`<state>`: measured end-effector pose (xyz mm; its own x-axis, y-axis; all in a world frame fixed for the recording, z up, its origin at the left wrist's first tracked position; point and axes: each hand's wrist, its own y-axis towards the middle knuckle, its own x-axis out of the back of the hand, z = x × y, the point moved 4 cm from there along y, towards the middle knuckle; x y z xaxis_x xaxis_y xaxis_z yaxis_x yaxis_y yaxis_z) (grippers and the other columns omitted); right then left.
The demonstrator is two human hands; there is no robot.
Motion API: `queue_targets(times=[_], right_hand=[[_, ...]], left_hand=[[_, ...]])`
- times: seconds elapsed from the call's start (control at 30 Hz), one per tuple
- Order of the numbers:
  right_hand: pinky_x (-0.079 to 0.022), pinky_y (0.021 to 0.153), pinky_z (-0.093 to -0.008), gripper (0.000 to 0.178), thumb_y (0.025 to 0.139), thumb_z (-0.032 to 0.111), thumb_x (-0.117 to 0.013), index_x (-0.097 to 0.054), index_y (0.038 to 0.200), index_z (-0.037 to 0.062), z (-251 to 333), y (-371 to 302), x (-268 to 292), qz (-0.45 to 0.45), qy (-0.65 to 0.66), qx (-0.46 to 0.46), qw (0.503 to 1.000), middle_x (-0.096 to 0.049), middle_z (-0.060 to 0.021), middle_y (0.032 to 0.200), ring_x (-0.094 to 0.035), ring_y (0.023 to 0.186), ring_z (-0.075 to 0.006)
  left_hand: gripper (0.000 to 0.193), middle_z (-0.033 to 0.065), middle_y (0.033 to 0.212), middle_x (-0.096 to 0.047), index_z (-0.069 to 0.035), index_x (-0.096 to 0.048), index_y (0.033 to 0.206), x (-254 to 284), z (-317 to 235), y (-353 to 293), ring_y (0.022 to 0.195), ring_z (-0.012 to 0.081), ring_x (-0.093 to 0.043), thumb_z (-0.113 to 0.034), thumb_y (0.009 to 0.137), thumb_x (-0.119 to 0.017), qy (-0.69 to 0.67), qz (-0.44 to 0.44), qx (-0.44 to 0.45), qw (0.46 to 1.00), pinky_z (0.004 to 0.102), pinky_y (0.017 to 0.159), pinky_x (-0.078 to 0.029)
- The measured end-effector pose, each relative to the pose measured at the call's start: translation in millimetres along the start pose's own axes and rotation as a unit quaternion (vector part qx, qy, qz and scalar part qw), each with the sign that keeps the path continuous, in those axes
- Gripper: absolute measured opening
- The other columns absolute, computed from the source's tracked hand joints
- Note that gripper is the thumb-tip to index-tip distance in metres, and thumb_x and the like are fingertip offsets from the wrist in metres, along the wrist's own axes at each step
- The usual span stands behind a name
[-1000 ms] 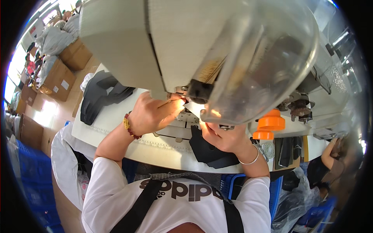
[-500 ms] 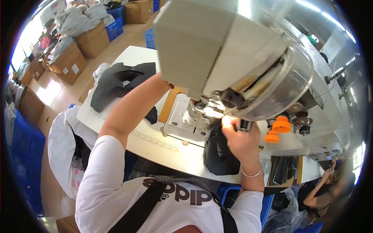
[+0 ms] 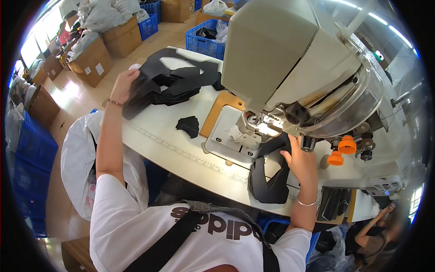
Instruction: Sew together the upper components of a shoe using an industrial sewing machine.
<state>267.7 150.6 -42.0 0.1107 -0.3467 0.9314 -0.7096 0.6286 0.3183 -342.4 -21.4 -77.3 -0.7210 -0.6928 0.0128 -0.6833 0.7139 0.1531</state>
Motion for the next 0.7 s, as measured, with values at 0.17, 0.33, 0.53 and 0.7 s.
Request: queue_targets(times=[0.17,0.33,0.53,0.7], right_hand=[[-0.049,0.098,-0.045,0.074,0.078,0.016,-0.083,-0.05,0.143,0.0048,-9,23,-39,0.16,0.14,-0.036,0.976,-0.054,-0.0157,0.137,-0.057,0.12,-0.038],[-0.047,0.098,-0.0461,0.068,0.076,0.008,-0.082,-0.053,0.138,0.0019,-32,21,-60,0.061,0.162,-0.006,0.985,-0.064,-0.0198,0.12,-0.058,0.113,-0.042],[-0.049,0.094,-0.0483,0.055,0.076,0.015,-0.085,-0.06,0.123,0.0024,-37,29,-65,0.049,0.18,-0.001,0.982,-0.066,-0.0202,0.117,-0.06,0.109,-0.043],[-0.05,0.091,-0.0476,0.044,0.073,0.015,-0.086,-0.065,0.109,-0.0005,-23,16,-32,0.01,0.145,-0.013,0.989,-0.065,-0.0197,0.114,-0.061,0.107,-0.042]], left_hand=[[0.023,0.0049,0.085,-0.073,0.0,-0.076,0.111,75,29,-7,0.083,0.0187,-0.067,-0.013,0.094,-0.068,0.277,-0.073,-0.004,0.958,0.0324,0.078,-0.052],[0.024,0.0153,0.103,-0.071,-0.008,-0.075,0.104,-35,-42,-68,0.104,0.0349,-0.064,-0.012,0.08,-0.078,0.505,-0.181,-0.315,0.783,0.0438,0.094,-0.049],[0.016,0.0102,0.101,-0.07,-0.004,-0.072,0.095,-152,-12,-125,0.098,0.0299,-0.065,-0.008,0.08,-0.077,0.366,0.233,-0.315,0.844,0.039,0.091,-0.053],[0.016,0.0088,0.102,-0.068,-0.004,-0.071,0.095,-181,10,-135,0.099,0.0308,-0.064,-0.011,0.081,-0.075,0.417,0.33,-0.295,0.794,0.0412,0.086,-0.053]])
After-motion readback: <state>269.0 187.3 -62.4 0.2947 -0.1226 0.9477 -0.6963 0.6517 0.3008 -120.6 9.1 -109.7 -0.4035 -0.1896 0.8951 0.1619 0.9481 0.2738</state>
